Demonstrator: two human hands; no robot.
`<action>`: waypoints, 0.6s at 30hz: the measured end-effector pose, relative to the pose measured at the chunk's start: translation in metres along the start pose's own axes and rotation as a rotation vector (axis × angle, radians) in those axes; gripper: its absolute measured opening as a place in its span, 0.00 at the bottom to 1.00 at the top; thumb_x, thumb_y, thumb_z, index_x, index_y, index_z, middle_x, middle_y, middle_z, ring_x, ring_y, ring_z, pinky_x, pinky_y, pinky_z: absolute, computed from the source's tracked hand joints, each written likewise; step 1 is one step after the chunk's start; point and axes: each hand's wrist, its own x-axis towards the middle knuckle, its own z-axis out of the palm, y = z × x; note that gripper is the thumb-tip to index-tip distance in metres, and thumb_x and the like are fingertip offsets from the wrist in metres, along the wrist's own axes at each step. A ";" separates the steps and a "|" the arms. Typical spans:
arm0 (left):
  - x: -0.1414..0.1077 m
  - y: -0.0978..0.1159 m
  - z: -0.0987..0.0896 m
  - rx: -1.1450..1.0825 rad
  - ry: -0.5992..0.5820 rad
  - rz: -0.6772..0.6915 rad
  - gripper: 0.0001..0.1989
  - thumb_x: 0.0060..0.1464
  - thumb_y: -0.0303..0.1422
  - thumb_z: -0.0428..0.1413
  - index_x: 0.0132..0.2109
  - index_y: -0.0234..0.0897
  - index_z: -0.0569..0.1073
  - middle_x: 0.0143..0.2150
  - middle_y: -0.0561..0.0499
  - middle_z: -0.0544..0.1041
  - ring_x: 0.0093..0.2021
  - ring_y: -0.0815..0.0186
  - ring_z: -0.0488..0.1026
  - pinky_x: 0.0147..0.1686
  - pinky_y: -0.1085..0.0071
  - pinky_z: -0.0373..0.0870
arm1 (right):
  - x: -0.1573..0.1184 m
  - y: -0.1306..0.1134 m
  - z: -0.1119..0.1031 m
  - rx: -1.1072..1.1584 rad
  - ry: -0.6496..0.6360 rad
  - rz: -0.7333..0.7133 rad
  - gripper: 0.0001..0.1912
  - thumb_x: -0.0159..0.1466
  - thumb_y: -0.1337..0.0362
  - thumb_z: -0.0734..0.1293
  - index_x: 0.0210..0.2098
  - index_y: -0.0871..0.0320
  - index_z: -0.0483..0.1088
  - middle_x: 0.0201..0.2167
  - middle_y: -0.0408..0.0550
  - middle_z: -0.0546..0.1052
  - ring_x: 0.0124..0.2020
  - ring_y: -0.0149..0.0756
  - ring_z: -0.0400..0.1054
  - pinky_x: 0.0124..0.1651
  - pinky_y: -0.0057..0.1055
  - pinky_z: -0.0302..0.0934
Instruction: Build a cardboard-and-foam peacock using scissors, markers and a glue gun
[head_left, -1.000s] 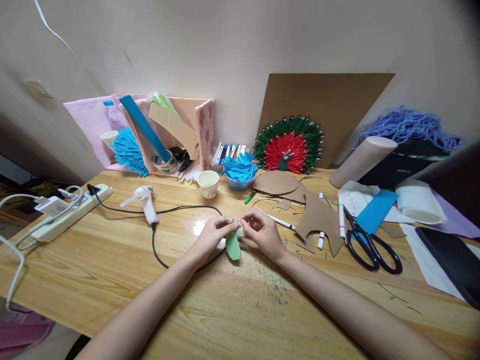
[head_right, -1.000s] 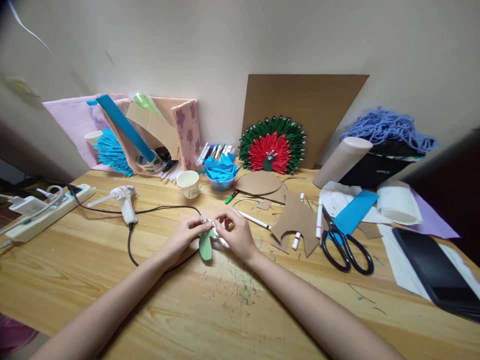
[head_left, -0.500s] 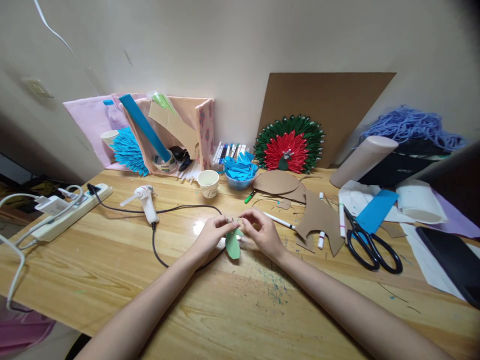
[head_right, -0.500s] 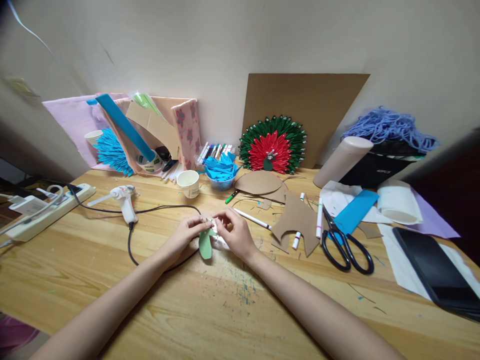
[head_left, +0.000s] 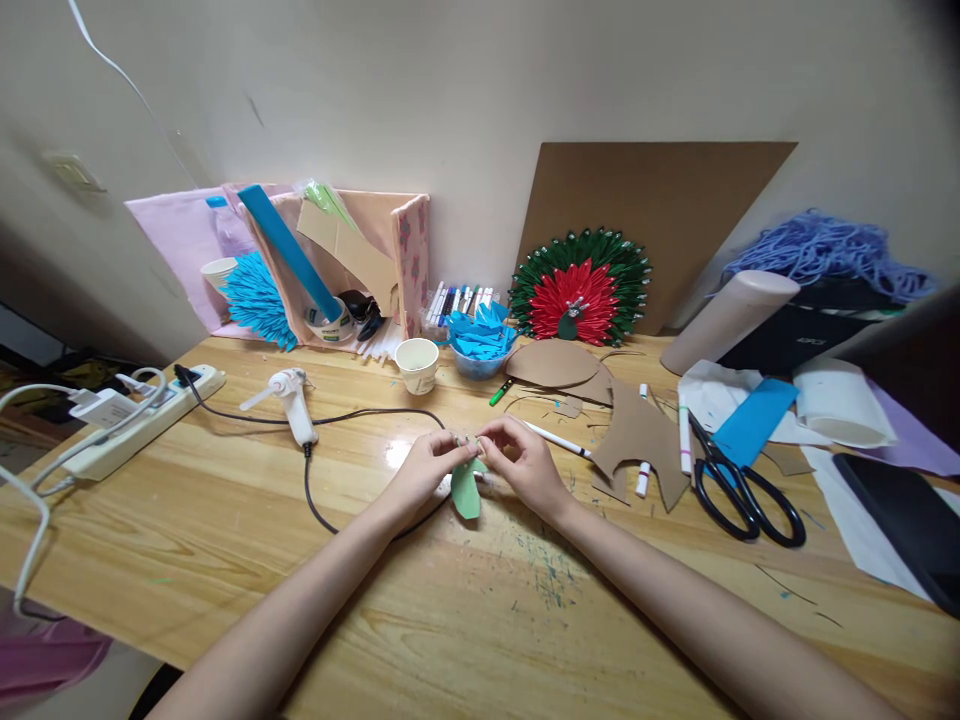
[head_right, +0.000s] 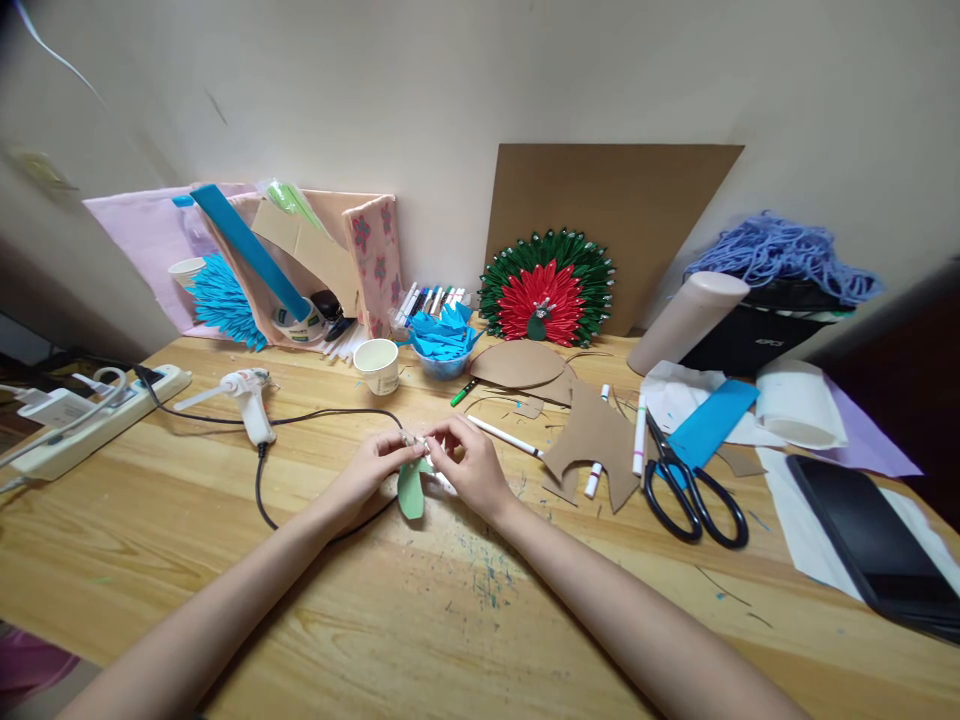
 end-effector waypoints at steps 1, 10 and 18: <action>0.000 0.000 0.000 -0.001 0.001 0.001 0.13 0.42 0.39 0.61 0.26 0.32 0.73 0.26 0.51 0.71 0.32 0.66 0.67 0.35 0.71 0.60 | 0.000 0.000 0.000 0.004 0.000 0.005 0.05 0.62 0.64 0.62 0.33 0.57 0.68 0.30 0.45 0.72 0.32 0.32 0.66 0.33 0.28 0.60; 0.001 0.001 0.000 0.029 -0.002 0.020 0.15 0.41 0.41 0.62 0.24 0.32 0.72 0.25 0.51 0.70 0.31 0.66 0.66 0.33 0.71 0.60 | -0.001 0.003 0.001 0.018 -0.013 0.024 0.08 0.62 0.60 0.62 0.31 0.58 0.68 0.29 0.45 0.71 0.30 0.33 0.66 0.34 0.29 0.61; 0.002 -0.001 -0.001 -0.002 0.003 0.006 0.14 0.42 0.40 0.62 0.25 0.32 0.72 0.25 0.51 0.71 0.31 0.67 0.67 0.33 0.72 0.61 | -0.001 0.002 0.001 0.092 -0.020 0.054 0.09 0.63 0.59 0.62 0.32 0.58 0.68 0.29 0.44 0.71 0.30 0.31 0.66 0.33 0.27 0.60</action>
